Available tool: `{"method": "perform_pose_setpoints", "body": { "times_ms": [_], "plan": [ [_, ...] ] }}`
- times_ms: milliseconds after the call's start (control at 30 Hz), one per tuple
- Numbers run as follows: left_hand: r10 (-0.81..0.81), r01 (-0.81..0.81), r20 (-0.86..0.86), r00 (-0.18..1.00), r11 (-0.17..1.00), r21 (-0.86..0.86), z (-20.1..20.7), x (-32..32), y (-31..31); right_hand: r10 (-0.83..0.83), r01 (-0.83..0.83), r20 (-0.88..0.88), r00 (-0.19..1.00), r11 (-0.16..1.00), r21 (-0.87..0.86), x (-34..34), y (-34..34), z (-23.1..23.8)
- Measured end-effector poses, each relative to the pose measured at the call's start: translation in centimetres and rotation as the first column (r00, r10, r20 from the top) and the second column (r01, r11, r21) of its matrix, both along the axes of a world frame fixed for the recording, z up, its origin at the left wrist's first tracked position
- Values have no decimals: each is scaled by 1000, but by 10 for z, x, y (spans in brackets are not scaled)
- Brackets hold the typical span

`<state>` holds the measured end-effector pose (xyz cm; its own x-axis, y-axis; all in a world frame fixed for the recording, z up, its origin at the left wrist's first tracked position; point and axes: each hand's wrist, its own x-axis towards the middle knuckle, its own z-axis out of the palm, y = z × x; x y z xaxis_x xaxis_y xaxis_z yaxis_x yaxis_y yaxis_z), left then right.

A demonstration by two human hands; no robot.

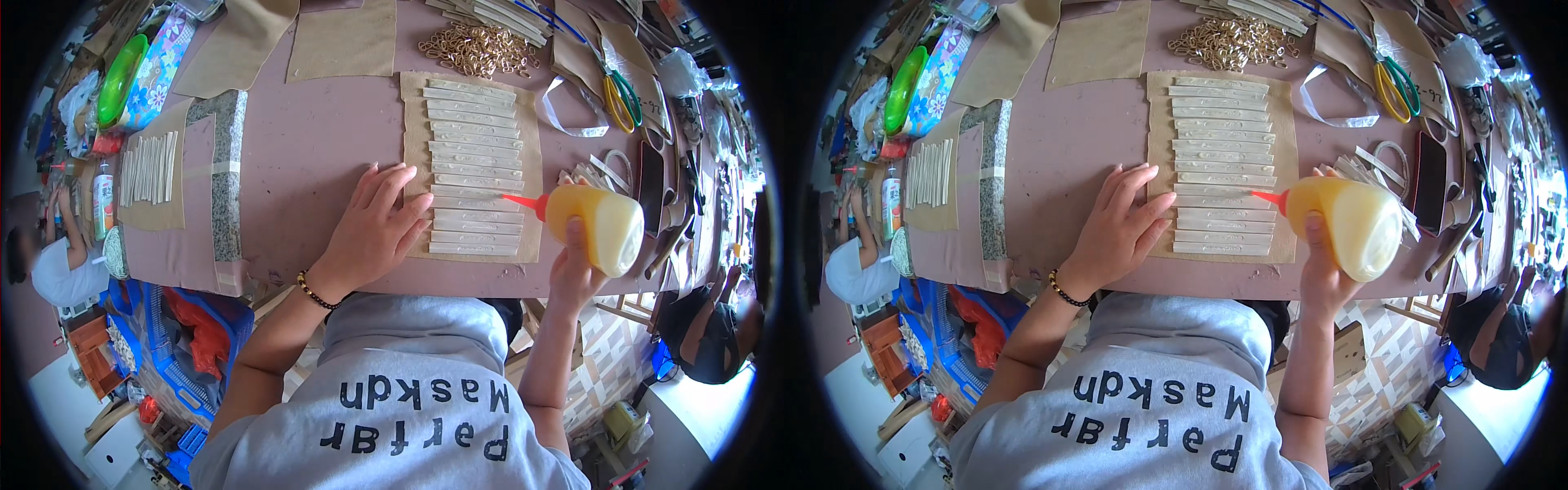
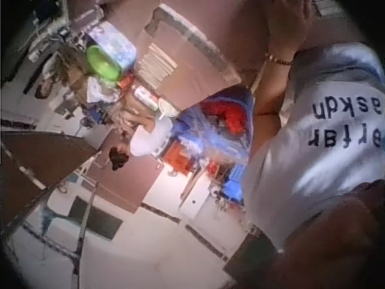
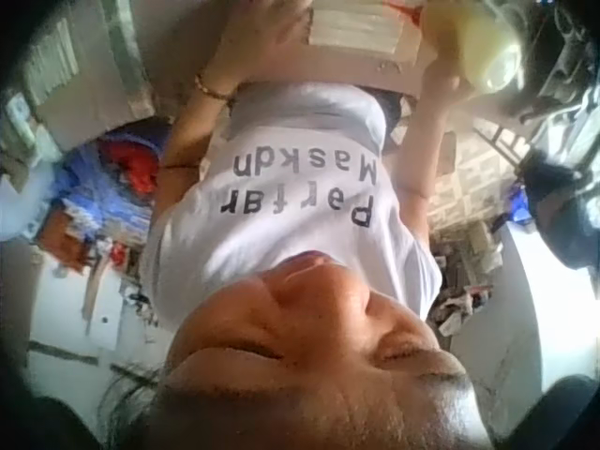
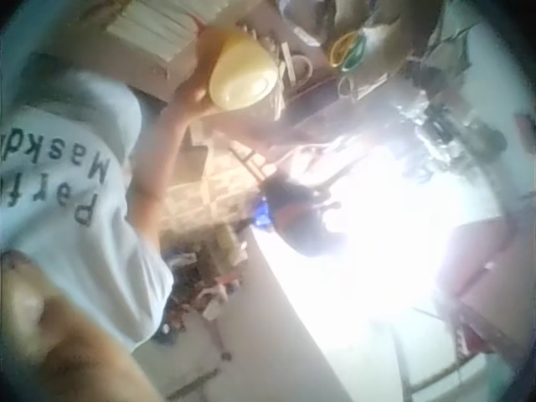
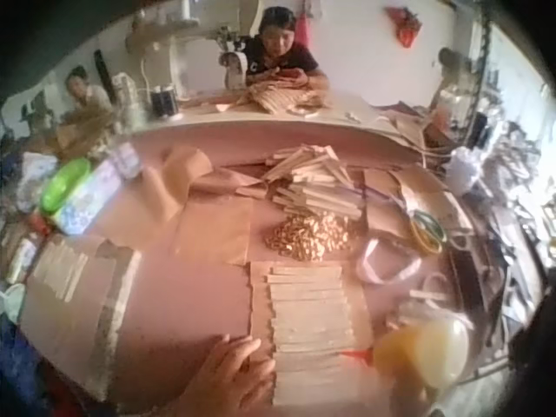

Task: The person applies glue from a yellow squeeze bottle onto a row of thin wooden sticks arranged on a brown sheet. They move the bottle steadily along the sticks, depositing a continuous line of adhesive. The workspace is cluttered with craft materials, and another person is visible in the background.

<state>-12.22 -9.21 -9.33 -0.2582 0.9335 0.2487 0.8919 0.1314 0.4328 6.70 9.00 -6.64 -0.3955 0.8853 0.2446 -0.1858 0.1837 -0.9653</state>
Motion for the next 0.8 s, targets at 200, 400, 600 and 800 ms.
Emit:
{"method": "perform_pose_setpoints", "body": {
  "times_ms": [200,400,600,800],
  "plan": [
    [-2,2,-4,1000,1000,9,-2,0,0,-10,11,-40,999,1000,28,1,-1,0],
    [5,-5,-17,1000,1000,9,-1,0,0,-78,68,99,992,992,108,9,5,1],
    [7,-7,-14,1000,1000,10,-2,1,0,67,-73,-174,982,997,-30,-7,0,5],
    [-4,5,-17,1000,1000,21,-1,0,1,139,-151,-96,986,980,-127,-37,-21,-7]
  ]
}}
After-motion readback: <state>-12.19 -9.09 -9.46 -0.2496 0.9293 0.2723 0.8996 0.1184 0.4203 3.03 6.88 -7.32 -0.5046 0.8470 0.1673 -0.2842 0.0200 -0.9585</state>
